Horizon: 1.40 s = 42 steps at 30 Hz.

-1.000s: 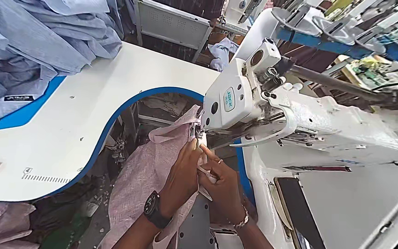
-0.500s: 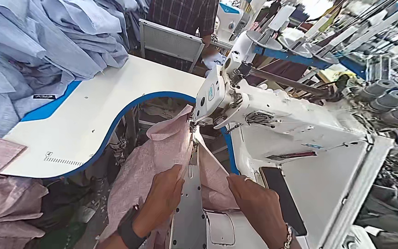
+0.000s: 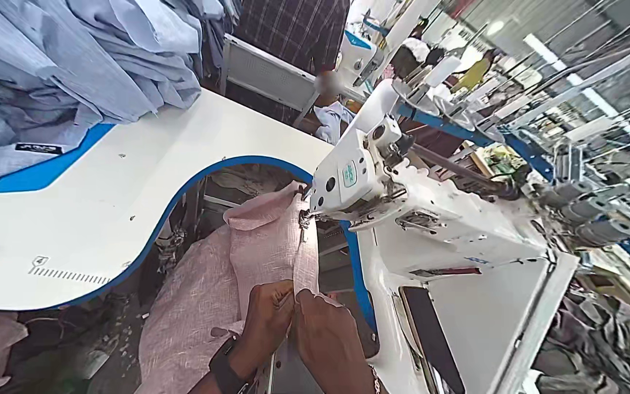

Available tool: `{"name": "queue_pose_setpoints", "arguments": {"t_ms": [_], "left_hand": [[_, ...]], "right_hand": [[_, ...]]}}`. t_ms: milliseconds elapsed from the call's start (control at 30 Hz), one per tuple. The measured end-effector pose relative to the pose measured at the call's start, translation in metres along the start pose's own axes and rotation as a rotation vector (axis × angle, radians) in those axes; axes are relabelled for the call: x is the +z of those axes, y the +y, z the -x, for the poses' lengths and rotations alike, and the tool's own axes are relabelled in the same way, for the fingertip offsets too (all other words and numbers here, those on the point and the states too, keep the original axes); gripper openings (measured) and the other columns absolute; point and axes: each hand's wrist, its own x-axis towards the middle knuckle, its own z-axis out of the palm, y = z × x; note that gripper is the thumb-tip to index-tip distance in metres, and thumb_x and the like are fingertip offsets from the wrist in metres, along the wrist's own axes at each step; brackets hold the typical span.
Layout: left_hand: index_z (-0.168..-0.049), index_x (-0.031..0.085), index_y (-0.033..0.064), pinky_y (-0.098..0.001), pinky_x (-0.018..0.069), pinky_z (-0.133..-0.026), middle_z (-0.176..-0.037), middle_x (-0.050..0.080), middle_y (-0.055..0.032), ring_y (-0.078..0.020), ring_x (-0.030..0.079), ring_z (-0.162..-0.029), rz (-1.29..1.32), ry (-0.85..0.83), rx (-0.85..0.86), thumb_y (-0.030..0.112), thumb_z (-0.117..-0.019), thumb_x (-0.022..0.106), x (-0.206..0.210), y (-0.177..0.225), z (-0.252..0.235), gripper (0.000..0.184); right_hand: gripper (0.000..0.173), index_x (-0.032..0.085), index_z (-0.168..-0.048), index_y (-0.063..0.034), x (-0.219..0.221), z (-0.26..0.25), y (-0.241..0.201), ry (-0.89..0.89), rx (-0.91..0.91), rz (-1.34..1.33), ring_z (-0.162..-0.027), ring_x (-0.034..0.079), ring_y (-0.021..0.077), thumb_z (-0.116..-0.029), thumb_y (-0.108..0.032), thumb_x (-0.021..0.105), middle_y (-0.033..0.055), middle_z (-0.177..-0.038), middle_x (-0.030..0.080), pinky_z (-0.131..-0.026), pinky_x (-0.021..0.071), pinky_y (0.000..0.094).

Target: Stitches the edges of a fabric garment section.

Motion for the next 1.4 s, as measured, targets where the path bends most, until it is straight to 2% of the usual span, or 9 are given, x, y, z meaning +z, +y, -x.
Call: {"name": "queue_pose_setpoints", "arguments": {"t_ms": [267,333,567,733,867,967,1033,1167,1400], "left_hand": [[-0.101,0.077,0.0042,-0.0365,0.0506,-0.061,-0.069,0.066,-0.0034,-0.0138,0.061,-0.06,-0.174,-0.06,-0.009,0.022,-0.1029,0.053,-0.004,0.027,-0.009,0.029],[-0.098,0.078,0.0004,-0.0478,0.0535,-0.058,-0.066,0.069,-0.0111,-0.0246,0.068,-0.059,-0.279,-0.076,0.06,0.016,-0.0991,0.054,-0.003,0.034,0.013,0.029],[-0.08,0.07,0.0119,-0.0313,0.0468,-0.057,-0.062,0.059,0.0059,-0.0056,0.056,-0.057,-0.017,-0.083,-0.054,0.021,-0.099,0.051,-0.002,0.0,-0.017,0.028],[-0.102,0.072,-0.0011,-0.0449,0.0564,-0.068,-0.076,0.069,-0.0117,-0.0233,0.068,-0.069,-0.257,-0.18,0.083,0.019,-0.106,0.047,-0.023,0.021,0.004,0.032],[-0.095,0.073,-0.004,-0.0571,0.0544,-0.062,-0.069,0.068,-0.0184,-0.0347,0.069,-0.063,-0.506,-0.168,0.036,0.015,-0.1012,0.057,-0.08,0.035,0.063,0.026],[-0.085,0.071,0.0049,-0.0345,0.0461,-0.05,-0.058,0.058,-0.003,-0.013,0.054,-0.049,-0.458,-0.105,0.148,0.026,-0.0989,0.055,-0.082,0.025,0.05,0.03],[-0.088,0.072,0.0032,-0.0291,0.0462,-0.051,-0.061,0.061,-0.0031,-0.0088,0.054,-0.051,-0.305,-0.149,0.208,0.027,-0.1024,0.055,-0.064,0.034,0.05,0.033],[-0.095,0.074,0.0005,-0.0321,0.0459,-0.05,-0.061,0.063,-0.0075,-0.0121,0.056,-0.05,-0.209,-0.179,0.157,0.02,-0.1038,0.055,-0.023,0.029,0.075,0.029],[-0.084,0.073,0.0033,-0.0284,0.0424,-0.045,-0.054,0.058,-0.0039,-0.0081,0.053,-0.045,-0.144,-0.014,0.154,0.017,-0.0996,0.052,-0.008,0.008,0.047,0.029]], "right_hand": [[0.021,0.07,-0.078,-0.0035,-0.029,-0.005,0.055,-0.009,0.066,-0.247,-0.053,0.063,0.0249,-0.0888,-0.019,0.061,0.0076,-0.059,0.061,-0.049,0.0487,0.0444],[0.013,0.072,-0.08,-0.0006,-0.03,0.008,0.029,-0.058,0.004,-0.09,-0.053,0.067,0.0311,-0.0865,-0.01,0.066,0.0127,-0.061,0.064,-0.046,0.0527,0.0479],[0.01,0.071,-0.089,0.0017,-0.005,-0.016,-0.01,-0.151,0.048,0.188,-0.055,0.069,0.0277,-0.0832,-0.006,0.069,0.0122,-0.065,0.066,-0.047,0.0528,0.0376],[0.015,0.074,-0.089,-0.0012,0.021,0.019,0.015,0.12,0.104,-0.054,-0.057,0.069,0.03,-0.0884,-0.011,0.062,0.012,-0.068,0.068,-0.047,0.0542,0.0461],[0.02,0.073,-0.1,0.0052,0.017,0.047,0.077,-0.549,0.16,-0.232,-0.087,0.071,0.0477,-0.0931,-0.012,0.065,0.0271,-0.089,0.072,-0.076,0.0532,0.0669],[0.021,0.062,-0.084,0.0029,0.065,0.028,0.135,-0.988,0.048,-0.676,-0.065,0.057,0.0177,-0.0931,-0.014,0.069,0.0089,-0.072,0.059,-0.064,0.048,0.0378],[0.016,0.063,-0.089,0.0015,0.04,0.009,0.148,-0.936,-0.057,-0.874,-0.066,0.058,0.0054,-0.096,-0.012,0.065,0.0013,-0.074,0.061,-0.066,0.0506,0.0267],[0.01,0.071,-0.085,0.0063,-0.086,0.035,0.052,-0.529,-0.335,-0.209,-0.067,0.071,0.038,-0.0896,-0.001,0.067,0.0213,-0.073,0.068,-0.06,0.0566,0.0536],[0.013,0.072,-0.093,0.0048,-0.041,0.046,-0.023,-0.333,-0.049,0.087,-0.056,0.069,0.0306,-0.0881,-0.002,0.062,0.0166,-0.069,0.067,-0.045,0.0527,0.0408]]}}
